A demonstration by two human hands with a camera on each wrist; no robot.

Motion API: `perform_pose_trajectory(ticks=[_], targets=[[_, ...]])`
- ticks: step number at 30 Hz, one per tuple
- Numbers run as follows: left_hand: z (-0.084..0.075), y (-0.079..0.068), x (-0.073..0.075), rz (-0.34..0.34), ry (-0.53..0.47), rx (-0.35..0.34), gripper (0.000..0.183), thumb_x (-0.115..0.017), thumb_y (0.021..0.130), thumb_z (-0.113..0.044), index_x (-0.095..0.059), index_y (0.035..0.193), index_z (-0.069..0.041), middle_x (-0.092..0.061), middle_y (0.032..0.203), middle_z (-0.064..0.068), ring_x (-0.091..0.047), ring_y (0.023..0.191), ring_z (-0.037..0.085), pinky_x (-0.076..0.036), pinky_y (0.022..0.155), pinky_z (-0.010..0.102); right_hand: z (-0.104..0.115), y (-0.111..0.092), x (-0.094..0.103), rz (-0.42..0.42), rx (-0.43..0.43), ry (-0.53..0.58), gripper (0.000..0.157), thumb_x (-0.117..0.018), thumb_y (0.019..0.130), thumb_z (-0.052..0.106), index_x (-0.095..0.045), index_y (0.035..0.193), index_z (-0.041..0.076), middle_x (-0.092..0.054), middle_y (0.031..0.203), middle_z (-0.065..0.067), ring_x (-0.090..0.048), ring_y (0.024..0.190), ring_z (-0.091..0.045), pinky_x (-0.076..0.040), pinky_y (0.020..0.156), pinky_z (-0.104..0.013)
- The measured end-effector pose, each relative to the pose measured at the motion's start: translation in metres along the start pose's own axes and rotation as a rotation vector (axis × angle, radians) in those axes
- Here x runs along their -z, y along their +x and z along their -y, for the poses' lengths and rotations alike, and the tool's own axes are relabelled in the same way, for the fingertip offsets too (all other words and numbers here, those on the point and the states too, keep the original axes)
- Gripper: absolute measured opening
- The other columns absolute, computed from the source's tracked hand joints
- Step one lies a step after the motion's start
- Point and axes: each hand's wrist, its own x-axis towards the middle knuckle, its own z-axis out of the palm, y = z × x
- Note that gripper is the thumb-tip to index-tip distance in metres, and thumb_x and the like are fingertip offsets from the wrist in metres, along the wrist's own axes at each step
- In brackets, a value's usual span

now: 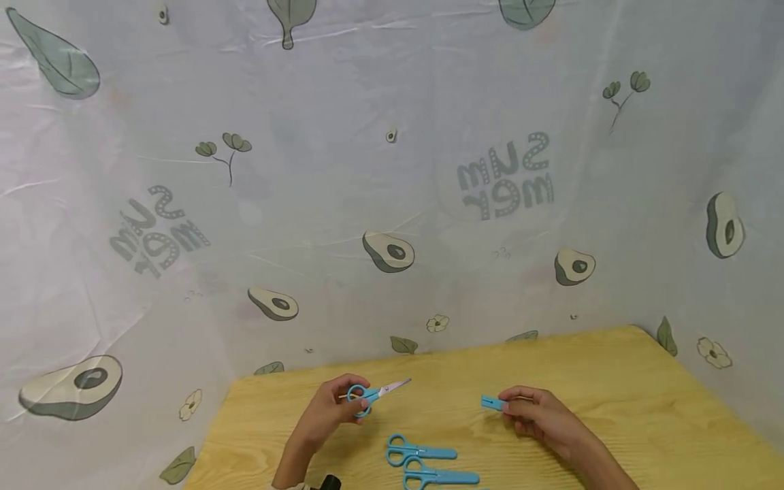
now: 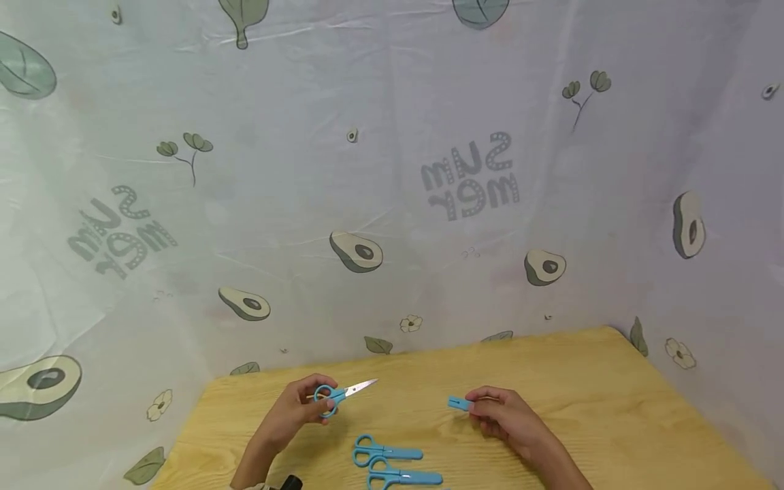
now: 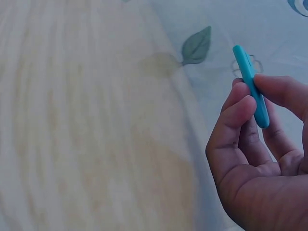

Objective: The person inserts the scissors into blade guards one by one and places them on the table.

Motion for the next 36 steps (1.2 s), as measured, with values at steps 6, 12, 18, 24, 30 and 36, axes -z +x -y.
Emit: perform_pose_trajectory(ticks=[6, 12, 18, 24, 30, 36], targets=[[-0.009, -0.003, 0.003, 0.009, -0.021, -0.024, 0.04, -0.068, 0.105, -0.005, -0.055, 0.139, 0.012, -0.063, 0.104, -0.002, -0.075, 0.088, 0.011, -0.067, 0.08, 0.033, 0.018, -0.01, -0.006, -0.137, 0.026, -0.149, 0.025, -0.061, 0.112, 0.021, -0.069, 0.132, 0.009, -0.074, 0.106, 0.007, -0.07, 0.092, -0.009, -0.061, 0.08, -0.024], [-0.01, -0.007, 0.009, 0.0, -0.015, -0.026, 0.044, -0.071, 0.104, -0.01, -0.055, 0.139, 0.011, -0.064, 0.103, -0.003, -0.076, 0.089, 0.01, -0.067, 0.079, 0.031, 0.032, -0.012, -0.001, -0.107, 0.023, -0.18, 0.026, -0.062, 0.111, 0.022, -0.071, 0.134, 0.015, -0.073, 0.112, 0.007, -0.072, 0.105, -0.013, -0.063, 0.089, -0.028], [-0.012, -0.008, 0.008, 0.05, 0.01, -0.029, 0.042, -0.071, 0.105, -0.011, -0.057, 0.137, 0.011, -0.068, 0.103, -0.001, -0.075, 0.091, 0.011, -0.066, 0.077, 0.029, 0.031, -0.018, 0.007, 0.003, -0.009, -0.08, 0.023, -0.058, 0.112, 0.015, -0.073, 0.128, 0.017, -0.077, 0.107, 0.006, -0.074, 0.098, -0.007, -0.063, 0.085, -0.023], [-0.017, -0.01, 0.003, 0.067, 0.012, -0.023, 0.042, -0.072, 0.104, -0.012, -0.057, 0.137, 0.011, -0.066, 0.106, 0.003, -0.073, 0.089, 0.009, -0.066, 0.076, 0.03, 0.036, -0.021, 0.01, 0.07, -0.048, -0.009, 0.023, -0.059, 0.111, 0.013, -0.072, 0.129, 0.012, -0.078, 0.108, 0.003, -0.076, 0.097, -0.005, -0.063, 0.083, -0.019], [-0.024, -0.01, -0.001, 0.082, 0.023, -0.053, 0.04, -0.072, 0.104, -0.011, -0.059, 0.135, 0.012, -0.063, 0.105, 0.003, -0.072, 0.087, 0.01, -0.066, 0.075, 0.029, 0.04, -0.015, 0.005, 0.086, -0.047, -0.038, 0.023, -0.059, 0.111, 0.014, -0.073, 0.129, 0.014, -0.078, 0.11, 0.005, -0.075, 0.1, -0.006, -0.063, 0.084, -0.02], [-0.023, -0.007, -0.009, 0.102, -0.002, -0.052, 0.041, -0.071, 0.104, -0.01, -0.057, 0.135, 0.014, -0.061, 0.106, 0.003, -0.071, 0.084, 0.01, -0.066, 0.075, 0.029, 0.037, -0.009, -0.004, 0.105, -0.052, -0.055, 0.022, -0.059, 0.111, 0.014, -0.074, 0.128, 0.015, -0.077, 0.11, 0.007, -0.074, 0.101, -0.006, -0.062, 0.082, -0.019]])
